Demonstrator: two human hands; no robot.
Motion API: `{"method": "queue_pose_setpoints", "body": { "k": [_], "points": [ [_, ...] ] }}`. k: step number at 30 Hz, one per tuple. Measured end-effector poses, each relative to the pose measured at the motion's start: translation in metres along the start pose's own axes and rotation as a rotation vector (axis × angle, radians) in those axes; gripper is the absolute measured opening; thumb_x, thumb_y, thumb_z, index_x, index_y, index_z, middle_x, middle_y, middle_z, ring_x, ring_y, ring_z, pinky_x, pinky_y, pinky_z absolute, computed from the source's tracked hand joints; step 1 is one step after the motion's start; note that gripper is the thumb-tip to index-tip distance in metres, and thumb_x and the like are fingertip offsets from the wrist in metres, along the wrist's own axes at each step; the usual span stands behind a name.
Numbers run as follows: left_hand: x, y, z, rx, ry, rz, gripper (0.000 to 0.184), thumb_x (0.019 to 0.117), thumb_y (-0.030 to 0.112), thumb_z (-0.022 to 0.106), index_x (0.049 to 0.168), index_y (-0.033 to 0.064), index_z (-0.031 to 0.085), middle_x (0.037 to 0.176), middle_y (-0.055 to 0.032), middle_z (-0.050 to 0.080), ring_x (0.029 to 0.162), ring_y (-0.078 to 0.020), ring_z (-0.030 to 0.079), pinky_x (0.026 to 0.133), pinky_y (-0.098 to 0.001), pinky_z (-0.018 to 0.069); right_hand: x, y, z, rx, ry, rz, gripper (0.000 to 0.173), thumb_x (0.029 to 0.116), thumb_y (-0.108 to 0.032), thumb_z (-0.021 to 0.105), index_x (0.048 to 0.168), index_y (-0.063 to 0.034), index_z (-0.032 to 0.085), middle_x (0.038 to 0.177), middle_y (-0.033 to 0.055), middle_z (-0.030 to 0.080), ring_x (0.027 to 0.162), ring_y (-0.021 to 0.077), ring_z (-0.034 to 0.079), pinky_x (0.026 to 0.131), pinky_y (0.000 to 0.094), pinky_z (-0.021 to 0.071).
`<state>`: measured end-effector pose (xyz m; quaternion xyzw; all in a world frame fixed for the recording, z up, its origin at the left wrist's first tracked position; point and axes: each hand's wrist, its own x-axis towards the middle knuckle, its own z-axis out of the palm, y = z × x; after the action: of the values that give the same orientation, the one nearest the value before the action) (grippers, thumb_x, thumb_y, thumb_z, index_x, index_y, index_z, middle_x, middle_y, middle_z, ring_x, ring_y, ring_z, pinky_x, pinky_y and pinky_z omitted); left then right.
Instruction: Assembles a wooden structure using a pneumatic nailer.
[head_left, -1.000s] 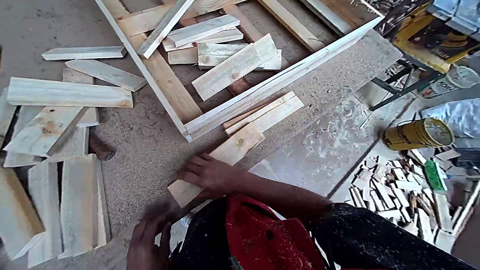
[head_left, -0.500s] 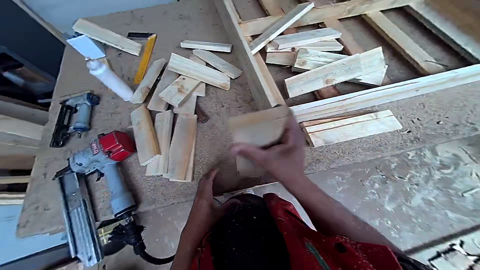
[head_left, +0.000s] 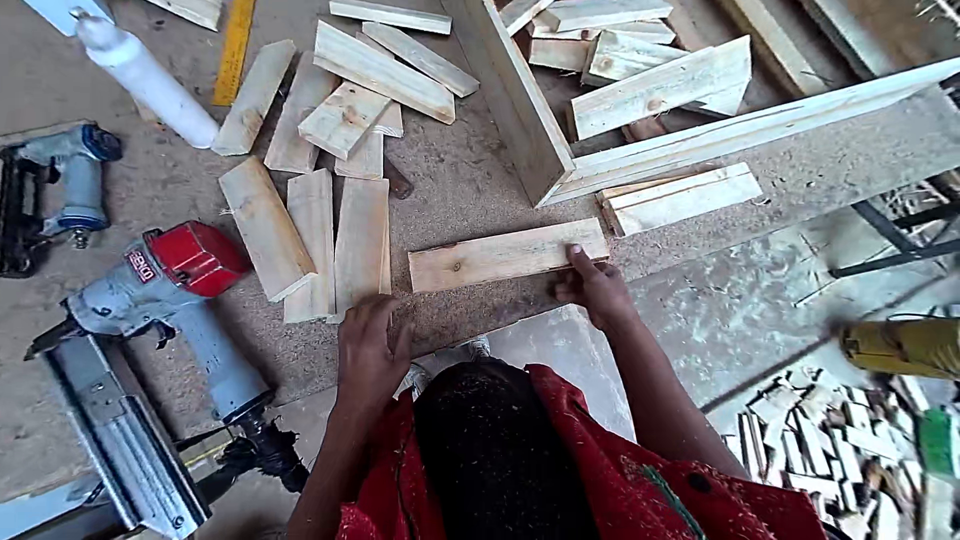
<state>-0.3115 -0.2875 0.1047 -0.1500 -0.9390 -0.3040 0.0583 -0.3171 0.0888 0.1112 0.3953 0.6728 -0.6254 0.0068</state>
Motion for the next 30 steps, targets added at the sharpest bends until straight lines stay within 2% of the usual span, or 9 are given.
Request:
{"method": "queue_pose_setpoints", "body": {
  "k": [2, 4, 6, 8, 11, 13, 18, 22, 30],
  "points": [
    [0.002, 0.002, 0.007, 0.091, -0.011, 0.049, 0.038, 0.0942, 0.035, 0.068, 0.126, 0.0133, 0.070, 0.139, -0.0040, 0.062, 0.128, -0.0294, 0.056, 0.104, -0.0553, 0.0440, -0.002, -0.005, -0.020, -0.576, -0.009, -0.088, 0.070, 0.0994, -0.068, 0.047, 0.089, -0.0014, 0.067, 0.067, 0.0116, 0.063, 0.058, 0.0255, 0.066, 0.059, 0.0486, 0.0596],
    [0.003, 0.003, 0.012, 0.150, 0.003, 0.071, 0.034, 0.0939, 0.036, 0.067, 0.122, 0.0164, 0.072, 0.137, -0.0012, 0.063, 0.127, -0.0277, 0.056, 0.104, -0.0555, 0.0417, -0.008, -0.013, -0.031, -1.007, 0.087, -0.279, 0.068, 0.0925, -0.069, 0.058, 0.083, -0.0025, 0.069, 0.073, 0.0216, 0.067, 0.070, 0.0433, 0.067, 0.064, 0.0683, 0.0505],
    [0.000, 0.003, 0.013, 0.181, 0.068, 0.013, 0.035, 0.0937, 0.038, 0.068, 0.121, 0.0171, 0.073, 0.140, -0.0034, 0.061, 0.128, -0.0296, 0.054, 0.103, -0.0558, 0.0420, -0.011, -0.016, -0.033, -1.056, 0.125, -0.535, 0.057, 0.0851, -0.057, 0.076, 0.095, -0.0014, 0.068, 0.081, 0.0224, 0.068, 0.077, 0.0469, 0.067, 0.067, 0.0710, 0.0494],
    [0.000, 0.004, 0.009, 0.206, 0.140, -0.119, 0.039, 0.0921, 0.037, 0.072, 0.123, 0.0134, 0.071, 0.143, -0.0116, 0.056, 0.127, -0.0383, 0.053, 0.099, -0.0613, 0.0437, 0.001, -0.017, -0.031, -1.033, -0.009, -0.773, 0.065, 0.0782, -0.046, 0.086, 0.119, -0.0010, 0.064, 0.111, 0.0217, 0.068, 0.105, 0.0446, 0.066, 0.086, 0.0667, 0.0533],
    [0.008, 0.004, 0.004, 0.282, 0.169, -0.255, 0.046, 0.0915, 0.040, 0.071, 0.128, 0.0124, 0.068, 0.144, -0.0140, 0.054, 0.127, -0.0420, 0.051, 0.096, -0.0625, 0.0442, 0.033, -0.019, -0.020, -1.079, -0.247, -0.963, 0.090, 0.0742, -0.048, 0.087, 0.147, -0.0079, 0.050, 0.147, 0.0169, 0.054, 0.138, 0.0395, 0.048, 0.107, 0.0637, 0.0443],
    [0.014, 0.006, 0.004, 0.344, 0.162, -0.272, 0.043, 0.0922, 0.040, 0.069, 0.125, 0.0119, 0.070, 0.139, -0.0141, 0.058, 0.124, -0.0414, 0.053, 0.094, -0.0610, 0.0455, 0.051, -0.020, -0.014, -1.141, -0.361, -0.993, 0.092, 0.0786, -0.046, 0.083, 0.154, -0.0141, 0.042, 0.156, 0.0102, 0.047, 0.147, 0.0333, 0.041, 0.116, 0.0613, 0.0356],
    [0.026, 0.016, 0.002, 0.397, 0.164, -0.326, 0.035, 0.0909, 0.037, 0.074, 0.116, 0.0117, 0.071, 0.129, -0.0140, 0.062, 0.116, -0.0400, 0.057, 0.088, -0.0604, 0.0467, 0.073, -0.027, -0.016, -1.049, -0.468, -1.184, 0.081, 0.0760, -0.038, 0.086, 0.146, -0.0137, 0.052, 0.137, 0.0125, 0.060, 0.128, 0.0341, 0.056, 0.110, 0.0582, 0.0404],
    [0.029, 0.026, 0.009, 0.401, 0.182, -0.410, 0.033, 0.0916, 0.035, 0.074, 0.115, 0.0118, 0.070, 0.131, -0.0128, 0.061, 0.116, -0.0390, 0.057, 0.087, -0.0610, 0.0462, 0.074, -0.023, -0.021, -0.940, -0.430, -1.369, 0.065, 0.0769, -0.034, 0.086, 0.132, -0.0107, 0.060, 0.133, 0.0141, 0.062, 0.125, 0.0366, 0.057, 0.106, 0.0583, 0.0429],
    [0.033, 0.051, 0.020, 0.335, 0.238, -0.342, 0.034, 0.0925, 0.029, 0.072, 0.120, 0.0096, 0.068, 0.131, -0.0129, 0.062, 0.118, -0.0343, 0.058, 0.094, -0.0562, 0.0474, 0.077, -0.015, -0.022, -0.877, -0.391, -1.468, 0.057, 0.0840, -0.037, 0.079, 0.131, -0.0104, 0.060, 0.133, 0.0151, 0.062, 0.122, 0.0375, 0.058, 0.100, 0.0577, 0.0434]
  ]
}}
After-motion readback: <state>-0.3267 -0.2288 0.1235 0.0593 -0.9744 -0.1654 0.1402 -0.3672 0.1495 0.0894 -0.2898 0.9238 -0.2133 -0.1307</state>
